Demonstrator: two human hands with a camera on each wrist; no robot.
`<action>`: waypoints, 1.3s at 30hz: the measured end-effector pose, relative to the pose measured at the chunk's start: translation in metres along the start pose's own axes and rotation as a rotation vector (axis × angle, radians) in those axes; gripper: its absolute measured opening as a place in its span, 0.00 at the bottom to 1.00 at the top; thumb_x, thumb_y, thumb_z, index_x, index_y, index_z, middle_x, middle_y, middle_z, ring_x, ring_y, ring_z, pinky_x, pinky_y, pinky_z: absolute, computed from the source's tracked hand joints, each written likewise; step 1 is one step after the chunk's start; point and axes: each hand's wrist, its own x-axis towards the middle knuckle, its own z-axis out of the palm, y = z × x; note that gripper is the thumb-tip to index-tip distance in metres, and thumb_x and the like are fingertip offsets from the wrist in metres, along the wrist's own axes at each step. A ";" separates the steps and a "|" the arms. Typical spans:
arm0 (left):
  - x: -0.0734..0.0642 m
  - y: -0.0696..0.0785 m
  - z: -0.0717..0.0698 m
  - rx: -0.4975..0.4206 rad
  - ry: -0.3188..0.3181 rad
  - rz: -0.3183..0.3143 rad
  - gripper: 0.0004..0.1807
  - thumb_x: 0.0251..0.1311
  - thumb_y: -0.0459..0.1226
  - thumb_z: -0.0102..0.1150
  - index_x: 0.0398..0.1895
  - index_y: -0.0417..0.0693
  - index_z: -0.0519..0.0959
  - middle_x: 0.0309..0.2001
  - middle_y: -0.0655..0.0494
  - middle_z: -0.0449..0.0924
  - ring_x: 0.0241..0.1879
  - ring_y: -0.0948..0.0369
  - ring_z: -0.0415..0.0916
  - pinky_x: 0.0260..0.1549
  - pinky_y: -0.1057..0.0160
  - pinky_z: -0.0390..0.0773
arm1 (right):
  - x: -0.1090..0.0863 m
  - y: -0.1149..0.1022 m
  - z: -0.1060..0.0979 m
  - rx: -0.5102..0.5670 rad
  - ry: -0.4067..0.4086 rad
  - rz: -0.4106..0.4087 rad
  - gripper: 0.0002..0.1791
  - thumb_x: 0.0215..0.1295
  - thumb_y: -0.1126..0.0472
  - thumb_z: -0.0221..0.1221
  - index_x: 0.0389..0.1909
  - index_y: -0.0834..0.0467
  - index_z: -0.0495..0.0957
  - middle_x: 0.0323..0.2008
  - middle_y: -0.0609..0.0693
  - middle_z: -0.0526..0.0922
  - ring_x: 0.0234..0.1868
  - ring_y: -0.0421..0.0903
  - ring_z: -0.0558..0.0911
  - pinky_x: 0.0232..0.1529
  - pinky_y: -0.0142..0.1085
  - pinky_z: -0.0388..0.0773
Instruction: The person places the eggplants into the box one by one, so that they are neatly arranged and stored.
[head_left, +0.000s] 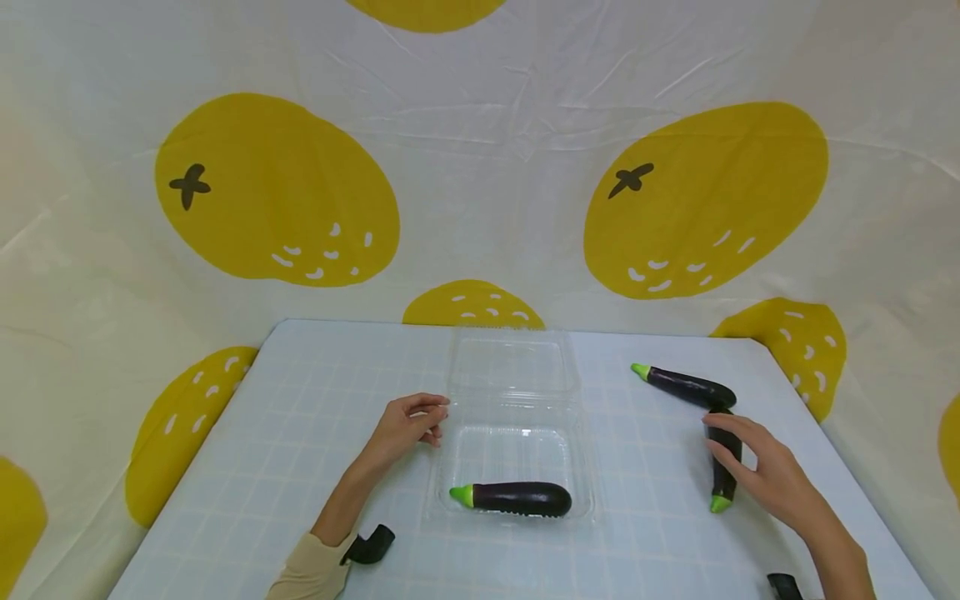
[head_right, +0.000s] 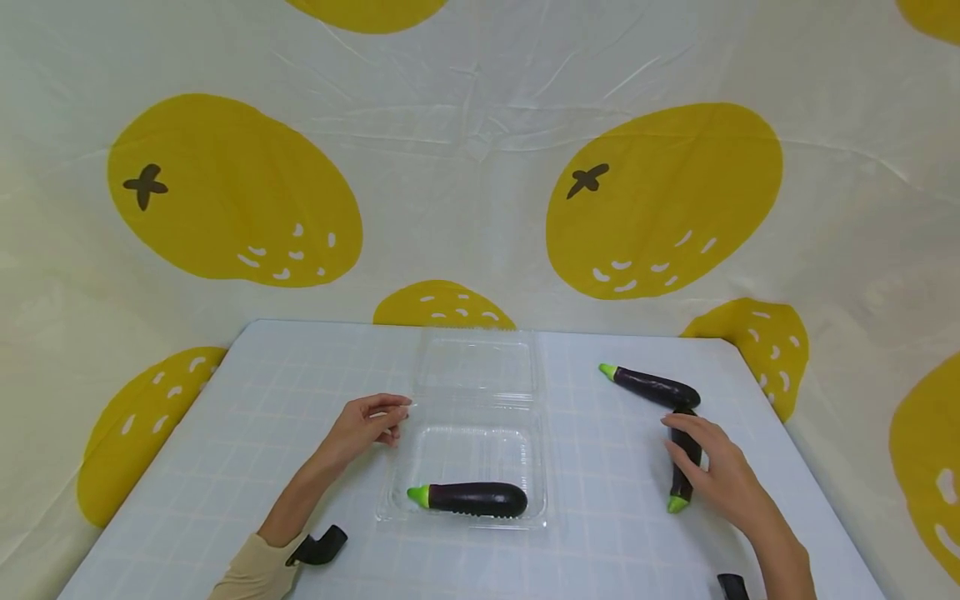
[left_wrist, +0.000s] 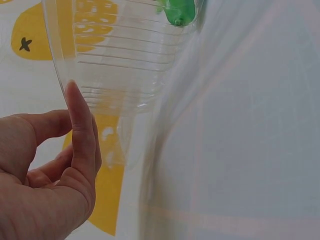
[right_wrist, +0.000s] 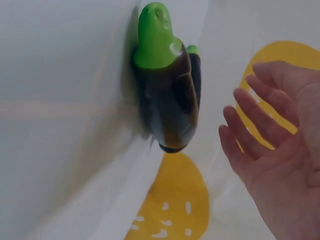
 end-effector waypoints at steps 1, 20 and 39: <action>0.000 0.000 0.000 0.000 0.000 0.002 0.20 0.71 0.34 0.63 0.59 0.28 0.77 0.45 0.30 0.78 0.29 0.60 0.79 0.31 0.67 0.85 | -0.001 0.002 0.000 0.000 -0.009 0.013 0.24 0.62 0.69 0.70 0.59 0.60 0.79 0.57 0.61 0.80 0.57 0.55 0.73 0.57 0.07 0.47; 0.003 -0.005 0.000 -0.028 0.001 -0.001 0.21 0.70 0.34 0.63 0.59 0.26 0.77 0.44 0.32 0.78 0.28 0.61 0.79 0.31 0.65 0.86 | -0.010 0.028 -0.002 0.022 -0.136 0.086 0.22 0.64 0.81 0.56 0.56 0.63 0.79 0.59 0.68 0.76 0.60 0.69 0.68 0.62 0.68 0.65; 0.003 -0.006 -0.001 -0.038 -0.002 0.006 0.19 0.70 0.31 0.62 0.58 0.25 0.76 0.43 0.30 0.77 0.27 0.62 0.79 0.30 0.66 0.86 | -0.010 0.037 0.007 -0.076 -0.182 -0.034 0.30 0.45 0.90 0.58 0.48 0.62 0.83 0.59 0.67 0.73 0.62 0.72 0.60 0.62 0.76 0.55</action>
